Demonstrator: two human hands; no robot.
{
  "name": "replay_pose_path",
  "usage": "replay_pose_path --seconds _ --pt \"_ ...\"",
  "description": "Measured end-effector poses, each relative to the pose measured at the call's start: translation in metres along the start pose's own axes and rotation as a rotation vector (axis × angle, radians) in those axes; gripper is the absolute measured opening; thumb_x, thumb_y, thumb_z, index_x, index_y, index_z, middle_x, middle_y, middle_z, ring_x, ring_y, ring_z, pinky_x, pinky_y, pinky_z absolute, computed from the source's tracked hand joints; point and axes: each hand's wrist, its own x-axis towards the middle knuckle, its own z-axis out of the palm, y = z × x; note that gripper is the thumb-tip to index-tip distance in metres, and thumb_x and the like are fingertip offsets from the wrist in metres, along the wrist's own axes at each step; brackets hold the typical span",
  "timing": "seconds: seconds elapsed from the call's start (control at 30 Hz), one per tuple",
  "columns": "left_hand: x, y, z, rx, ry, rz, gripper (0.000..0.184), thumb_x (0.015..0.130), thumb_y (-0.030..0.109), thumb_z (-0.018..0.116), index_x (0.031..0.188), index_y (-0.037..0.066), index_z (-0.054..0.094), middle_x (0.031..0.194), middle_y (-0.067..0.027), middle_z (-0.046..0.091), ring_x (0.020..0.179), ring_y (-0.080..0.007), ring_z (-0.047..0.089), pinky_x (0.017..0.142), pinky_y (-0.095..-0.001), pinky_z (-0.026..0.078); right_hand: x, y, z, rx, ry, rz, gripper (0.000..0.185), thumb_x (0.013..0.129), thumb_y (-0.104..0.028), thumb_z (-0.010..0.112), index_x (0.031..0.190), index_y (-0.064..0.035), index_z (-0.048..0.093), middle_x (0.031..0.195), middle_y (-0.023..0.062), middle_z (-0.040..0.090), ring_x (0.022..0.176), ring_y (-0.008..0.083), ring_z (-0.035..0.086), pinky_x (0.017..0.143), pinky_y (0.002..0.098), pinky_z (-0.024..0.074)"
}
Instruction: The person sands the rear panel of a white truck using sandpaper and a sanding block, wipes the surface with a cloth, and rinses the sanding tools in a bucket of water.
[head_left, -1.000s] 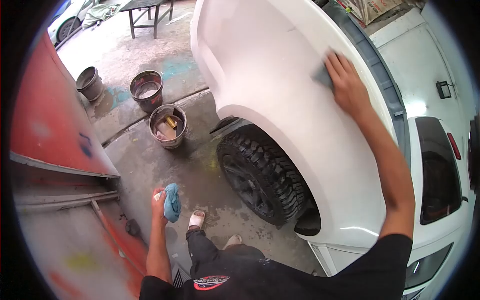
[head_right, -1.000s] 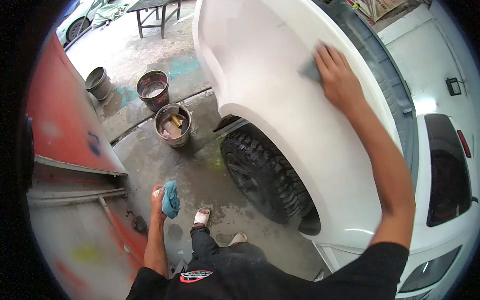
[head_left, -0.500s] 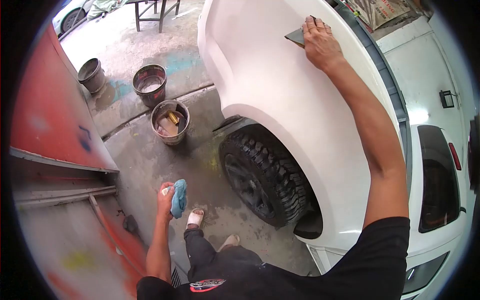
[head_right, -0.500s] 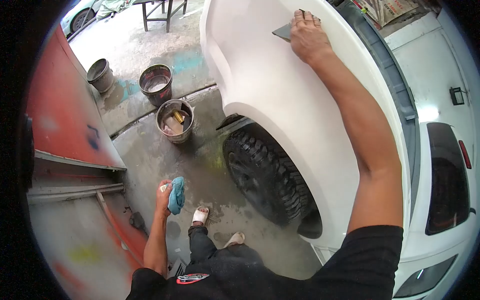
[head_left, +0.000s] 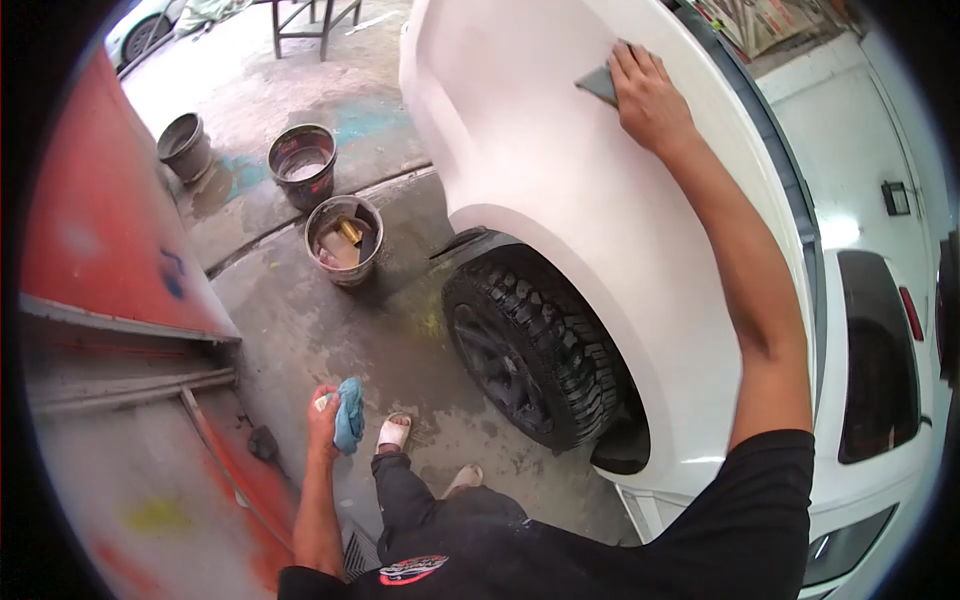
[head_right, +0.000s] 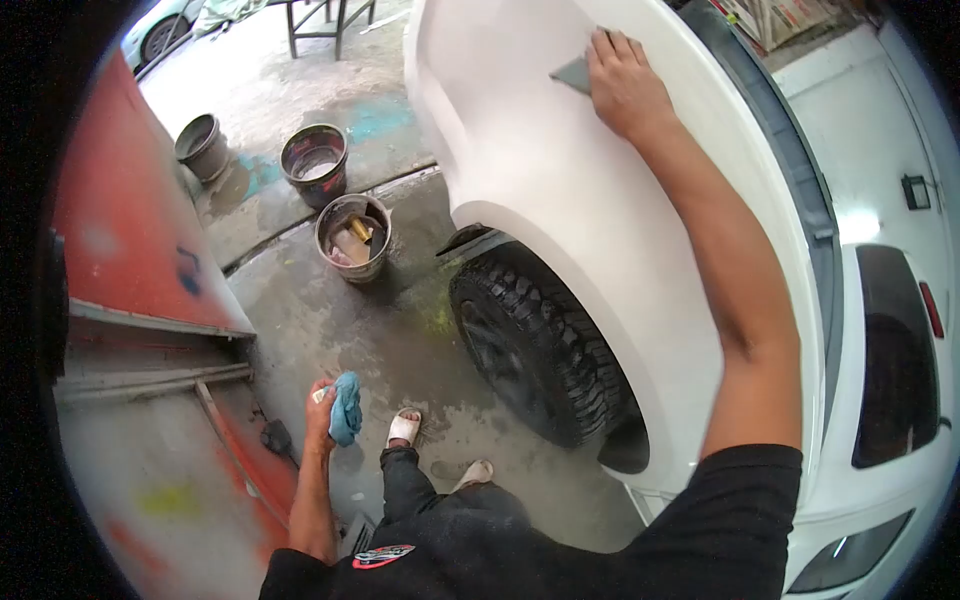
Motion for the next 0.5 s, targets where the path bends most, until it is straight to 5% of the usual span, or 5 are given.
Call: replay_pose_path --seconds 0.23,0.5 --pt "-0.002 -0.022 -0.067 -0.005 0.094 0.082 0.017 0.097 0.015 0.059 0.11 0.008 0.051 0.093 -0.0123 0.066 0.078 -0.023 0.068 0.066 -0.0367 0.058 -0.269 0.006 -0.149 0.035 -0.294 0.245 0.062 0.077 0.013 0.047 0.139 0.0054 0.05 0.149 0.0192 0.045 0.141 0.0376 0.038 0.117 0.047 0.0315" --pt "0.032 0.059 0.042 0.044 -0.063 0.066 0.015 0.096 0.014 0.061 0.109 0.008 0.056 0.087 -0.0072 0.066 0.072 -0.0181 0.065 0.064 -0.0326 0.055 -0.038 0.039 -0.035 0.077 0.005 0.103 0.045 0.084 0.0 0.048 0.128 0.0088 0.055 0.143 0.0229 0.049 0.134 0.039 0.044 0.114 0.045 0.0331"
